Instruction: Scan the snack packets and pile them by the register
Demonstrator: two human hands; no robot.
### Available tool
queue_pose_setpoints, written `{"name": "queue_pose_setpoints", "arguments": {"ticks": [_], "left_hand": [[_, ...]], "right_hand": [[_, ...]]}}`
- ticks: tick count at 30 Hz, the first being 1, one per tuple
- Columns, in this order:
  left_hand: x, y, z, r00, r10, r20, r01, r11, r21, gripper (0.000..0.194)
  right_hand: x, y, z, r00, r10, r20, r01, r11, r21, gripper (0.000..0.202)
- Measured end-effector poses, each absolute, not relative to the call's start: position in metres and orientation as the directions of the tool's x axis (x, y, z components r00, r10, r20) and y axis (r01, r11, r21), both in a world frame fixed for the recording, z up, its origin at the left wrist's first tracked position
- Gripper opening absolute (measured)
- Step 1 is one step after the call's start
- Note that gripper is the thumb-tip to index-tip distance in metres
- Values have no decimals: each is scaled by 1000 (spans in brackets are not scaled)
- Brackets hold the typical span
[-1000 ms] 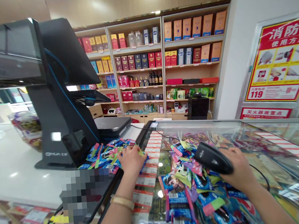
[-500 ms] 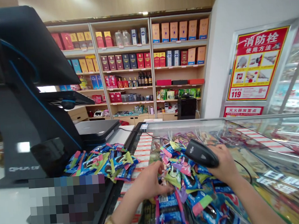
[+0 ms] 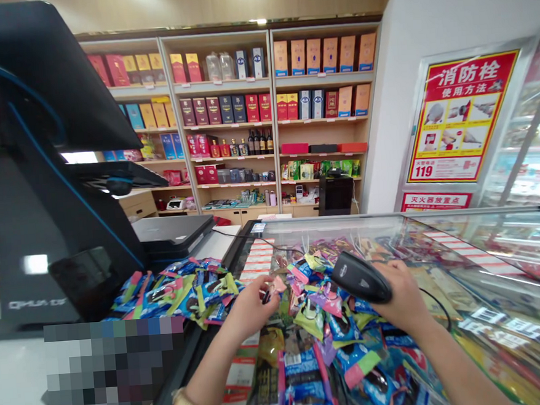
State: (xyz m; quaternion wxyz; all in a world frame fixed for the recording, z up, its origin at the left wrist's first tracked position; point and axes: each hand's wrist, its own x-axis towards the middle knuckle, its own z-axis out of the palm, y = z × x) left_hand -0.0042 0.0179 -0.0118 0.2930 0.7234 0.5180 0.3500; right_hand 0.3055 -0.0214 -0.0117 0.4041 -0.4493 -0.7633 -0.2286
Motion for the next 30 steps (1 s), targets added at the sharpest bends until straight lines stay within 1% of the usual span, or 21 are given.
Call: {"name": "queue_pose_setpoints", "arguments": {"ticks": [2,4,7,11,15,18,24,27,30], "left_hand": [[-2,18,-8,143,979,142,314,-181,932,35],[2,15,-5,99,994,36,60,-42,997,37],[10,9,0,76,992,-100,-210,114,971,32],[18,6,3,104,985,-138,-410,169,896,27],[20,4,5,156,981,-117,-496,180,850,25],[20,2,7,181,978,-102,-525,184,831,25],[22,0,7,224,972,-69,-489,173,855,30],[23,0,5,229,972,-52,-477,158,865,30],[23,1,3,224,973,-56,-476,159,865,28]], "right_hand": [[304,-23,-10,-269,493,827,869,495,-12,10],[300,-26,-8,-275,482,832,863,506,-8,12],[292,-31,-4,-301,474,827,843,538,-1,15],[280,-38,1,-353,473,808,790,613,-13,9],[275,-41,2,-381,498,779,759,650,-44,12],[273,-42,3,-376,523,765,759,648,-69,2],[271,-43,1,-373,559,741,758,644,-104,3],[271,-42,0,-376,561,737,756,646,-107,7],[271,-42,1,-374,566,735,752,648,-116,6]]}}
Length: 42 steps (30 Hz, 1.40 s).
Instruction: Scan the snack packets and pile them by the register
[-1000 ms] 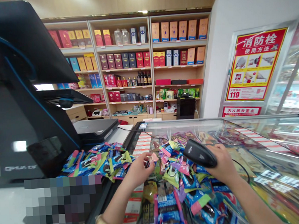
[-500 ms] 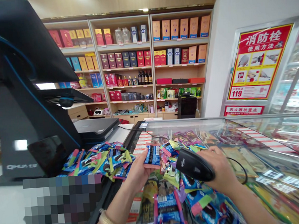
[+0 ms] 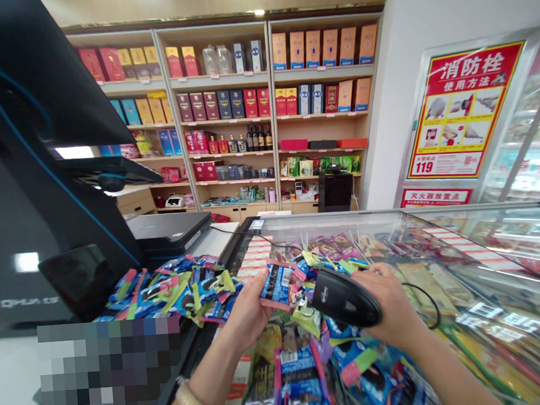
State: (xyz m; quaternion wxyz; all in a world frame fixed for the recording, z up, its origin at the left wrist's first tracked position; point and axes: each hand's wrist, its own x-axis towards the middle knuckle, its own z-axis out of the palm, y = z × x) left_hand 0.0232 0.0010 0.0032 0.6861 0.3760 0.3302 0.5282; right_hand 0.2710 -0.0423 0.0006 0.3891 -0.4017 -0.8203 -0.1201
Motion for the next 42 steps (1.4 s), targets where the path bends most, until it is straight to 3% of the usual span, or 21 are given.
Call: {"name": "queue_pose_setpoints", "arguments": {"ticks": [6,11,14,16,18,21,23,26,30,33,36,37,39,42], "left_hand": [[23,3,-2,191,979,-72,-461,154,874,26],[23,3,-5,162,986,-22,-350,78,934,27],[16,5,0,-22,981,195,-135,-196,971,23],[5,10,6,-167,903,396,97,-384,918,21],[-11,16,12,-255,807,532,365,-429,826,22],[-37,24,15,-317,725,612,726,-230,648,29],[-51,28,13,-351,710,611,848,-37,529,33],[-63,31,6,-388,730,562,893,149,424,34],[-62,35,1,-406,705,581,896,181,406,34],[-49,34,4,-320,697,642,861,-69,503,35],[-28,22,10,-11,833,554,605,-435,666,31],[-20,15,12,132,863,488,527,-478,703,28],[-7,-1,14,414,858,304,531,-498,685,21],[5,-23,13,571,821,-23,686,-461,563,37]], "right_hand": [[271,-43,2,-376,580,723,758,641,-121,4],[274,-42,-1,-383,544,747,757,648,-84,11],[278,-40,-3,-396,517,759,764,644,-41,14],[280,-38,-4,-392,505,769,772,636,-25,14],[283,-37,-5,-384,497,778,779,626,-15,12],[286,-34,-7,-390,466,794,785,619,22,9],[290,-31,-8,-394,430,812,787,614,56,11],[295,-27,-11,-388,393,833,795,600,87,14],[300,-24,-14,-347,424,836,822,566,54,13],[303,-23,-15,-297,464,834,852,523,13,15],[308,-21,-16,-258,464,847,877,480,4,16],[310,-20,-16,-245,466,850,884,468,-2,16],[314,-19,-16,-216,469,856,894,447,-19,18],[319,-17,-17,-181,482,857,911,411,-39,24]]}}
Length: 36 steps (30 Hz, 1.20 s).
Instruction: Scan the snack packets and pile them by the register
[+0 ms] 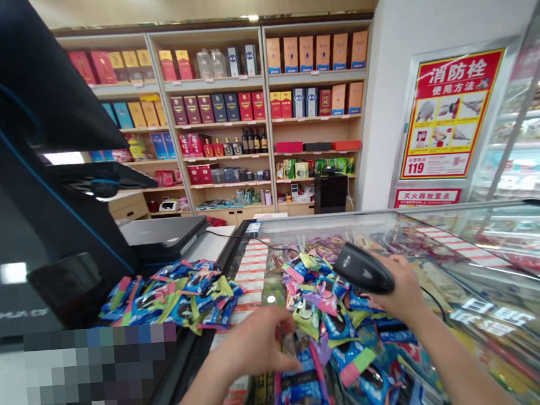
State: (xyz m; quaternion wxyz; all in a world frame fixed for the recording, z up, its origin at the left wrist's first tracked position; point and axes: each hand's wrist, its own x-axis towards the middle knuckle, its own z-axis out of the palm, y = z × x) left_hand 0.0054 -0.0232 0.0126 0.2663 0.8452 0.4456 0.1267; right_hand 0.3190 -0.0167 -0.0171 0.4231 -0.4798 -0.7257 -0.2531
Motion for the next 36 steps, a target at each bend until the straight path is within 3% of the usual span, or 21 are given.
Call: {"name": "queue_pose_setpoints", "arguments": {"ticks": [3,10,15,21,24,27,30,36], "left_hand": [[11,-35,8,565,812,-147,774,-461,434,51],[15,-34,8,540,820,-190,813,-451,367,43],[4,-22,11,482,850,-211,825,-359,436,45],[-14,-7,15,538,818,-204,727,-328,603,40],[-16,-4,18,554,823,-126,600,-291,745,34],[-8,-2,17,480,873,84,444,-325,835,33],[4,0,13,319,901,296,338,-399,852,30],[18,1,2,110,899,424,349,-434,830,22]], "right_hand": [[322,-15,-18,-166,504,848,922,385,-49,27],[321,-15,-16,-162,496,853,922,384,-48,24],[321,-15,-16,-182,521,834,921,387,-41,29],[320,-15,-15,-165,504,848,921,387,-51,29],[318,-16,-13,-178,491,853,916,399,-38,27],[316,-18,-10,-191,479,857,914,405,-23,22],[313,-22,-7,-210,466,860,906,424,-9,15],[290,-34,0,-289,467,836,837,547,-15,5]]}}
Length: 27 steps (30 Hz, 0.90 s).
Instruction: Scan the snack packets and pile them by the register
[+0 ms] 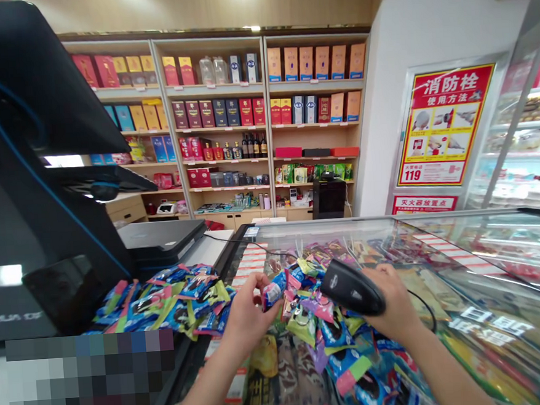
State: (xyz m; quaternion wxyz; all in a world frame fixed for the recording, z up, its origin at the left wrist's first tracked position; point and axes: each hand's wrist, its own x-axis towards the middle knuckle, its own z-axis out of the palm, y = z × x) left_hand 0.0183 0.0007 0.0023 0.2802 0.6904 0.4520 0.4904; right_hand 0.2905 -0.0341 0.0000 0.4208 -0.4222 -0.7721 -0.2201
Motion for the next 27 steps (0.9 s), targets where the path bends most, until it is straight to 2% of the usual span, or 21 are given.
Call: {"name": "queue_pose_setpoints", "arguments": {"ticks": [5,12,19,27], "left_hand": [[18,6,-11,21,814,581,443,-529,724,20],[16,11,-20,-34,677,736,524,-614,589,17],[16,14,-25,-2,631,776,556,-644,525,18],[16,13,-24,-1,627,779,554,-648,522,18]], "right_hand": [[267,-46,3,-375,536,757,754,651,-89,2],[261,-47,0,-390,554,736,730,673,-120,9],[260,-47,-2,-383,581,718,739,659,-138,10],[261,-48,0,-401,577,711,731,669,-131,7]]}}
